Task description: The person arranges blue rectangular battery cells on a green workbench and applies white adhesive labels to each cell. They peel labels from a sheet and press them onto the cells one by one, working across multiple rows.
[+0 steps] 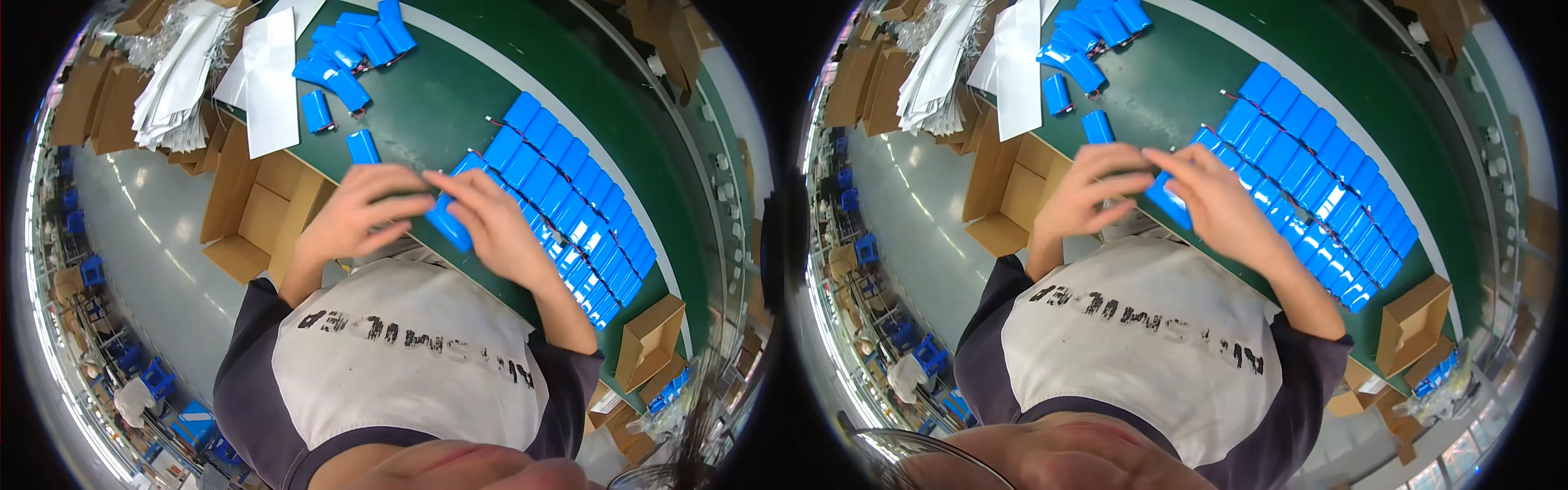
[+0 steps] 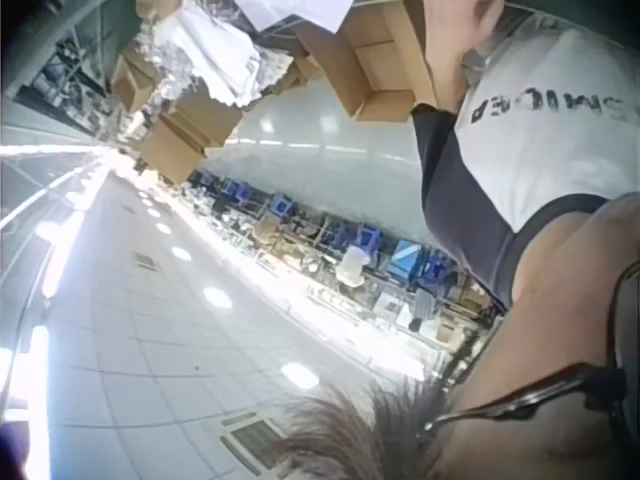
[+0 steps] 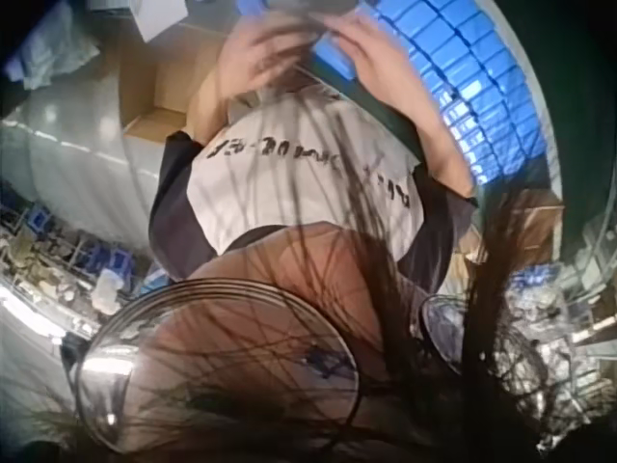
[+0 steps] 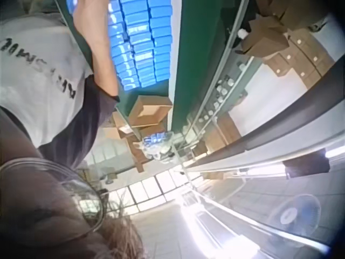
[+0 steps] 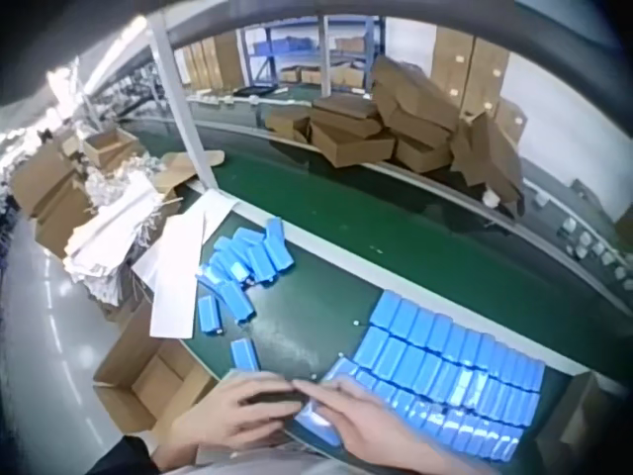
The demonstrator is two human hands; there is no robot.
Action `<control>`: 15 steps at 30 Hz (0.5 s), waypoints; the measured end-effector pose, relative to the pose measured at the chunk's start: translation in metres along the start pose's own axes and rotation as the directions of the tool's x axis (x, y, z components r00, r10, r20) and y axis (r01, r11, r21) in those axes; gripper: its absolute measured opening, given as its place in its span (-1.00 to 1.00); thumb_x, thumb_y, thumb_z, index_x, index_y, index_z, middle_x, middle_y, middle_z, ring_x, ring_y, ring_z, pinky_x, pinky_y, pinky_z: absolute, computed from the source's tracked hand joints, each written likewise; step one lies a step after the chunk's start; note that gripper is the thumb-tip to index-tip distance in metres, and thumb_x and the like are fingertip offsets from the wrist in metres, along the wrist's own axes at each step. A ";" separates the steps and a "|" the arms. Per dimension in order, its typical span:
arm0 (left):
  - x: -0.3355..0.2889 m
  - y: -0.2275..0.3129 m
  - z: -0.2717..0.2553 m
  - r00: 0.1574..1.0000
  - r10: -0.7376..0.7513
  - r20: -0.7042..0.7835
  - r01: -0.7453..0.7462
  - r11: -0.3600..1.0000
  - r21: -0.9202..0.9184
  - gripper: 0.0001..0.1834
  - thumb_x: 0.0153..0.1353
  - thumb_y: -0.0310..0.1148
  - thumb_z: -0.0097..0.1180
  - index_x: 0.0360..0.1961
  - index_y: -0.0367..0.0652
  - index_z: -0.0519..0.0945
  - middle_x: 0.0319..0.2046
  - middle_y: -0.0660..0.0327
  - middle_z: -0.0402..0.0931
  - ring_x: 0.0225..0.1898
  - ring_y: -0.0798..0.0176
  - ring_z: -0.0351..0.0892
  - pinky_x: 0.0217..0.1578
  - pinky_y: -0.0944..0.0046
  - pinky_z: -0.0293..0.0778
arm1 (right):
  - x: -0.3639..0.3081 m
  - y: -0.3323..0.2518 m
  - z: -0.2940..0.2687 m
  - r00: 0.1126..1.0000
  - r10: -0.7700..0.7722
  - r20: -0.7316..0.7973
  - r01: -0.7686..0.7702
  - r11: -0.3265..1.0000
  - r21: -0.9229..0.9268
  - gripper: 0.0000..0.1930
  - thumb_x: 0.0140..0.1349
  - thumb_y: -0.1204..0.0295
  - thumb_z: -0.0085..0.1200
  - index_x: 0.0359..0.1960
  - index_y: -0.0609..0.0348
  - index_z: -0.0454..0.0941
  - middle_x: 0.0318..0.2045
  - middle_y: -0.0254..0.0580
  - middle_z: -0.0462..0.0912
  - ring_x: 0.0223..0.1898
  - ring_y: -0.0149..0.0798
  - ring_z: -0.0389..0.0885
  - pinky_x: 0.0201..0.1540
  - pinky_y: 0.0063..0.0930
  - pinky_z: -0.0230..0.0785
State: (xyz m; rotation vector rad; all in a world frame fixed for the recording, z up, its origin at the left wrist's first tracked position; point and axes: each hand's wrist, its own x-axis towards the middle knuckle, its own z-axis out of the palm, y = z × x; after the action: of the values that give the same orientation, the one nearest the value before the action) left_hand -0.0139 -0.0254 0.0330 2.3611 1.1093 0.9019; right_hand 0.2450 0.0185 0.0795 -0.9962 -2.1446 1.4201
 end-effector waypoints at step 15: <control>0.073 -0.046 0.013 0.989 -0.132 -0.065 0.130 0.991 -0.040 -0.37 0.10 -0.37 0.47 0.26 0.06 0.62 0.27 0.14 0.48 0.25 -0.04 0.45 0.21 0.04 0.48 | 0.119 0.134 -0.094 0.799 -0.059 -0.598 -0.027 0.991 -0.134 -0.81 0.43 0.39 0.13 -0.06 0.06 0.77 -0.03 -0.01 0.58 -0.05 -0.07 0.74 0.07 -0.33 0.57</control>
State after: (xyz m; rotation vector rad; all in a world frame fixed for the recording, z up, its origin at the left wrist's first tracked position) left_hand 0.0056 0.0600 0.0254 2.2145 1.2480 0.9526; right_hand 0.2724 0.1975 -0.0103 -1.2687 -1.7670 0.7889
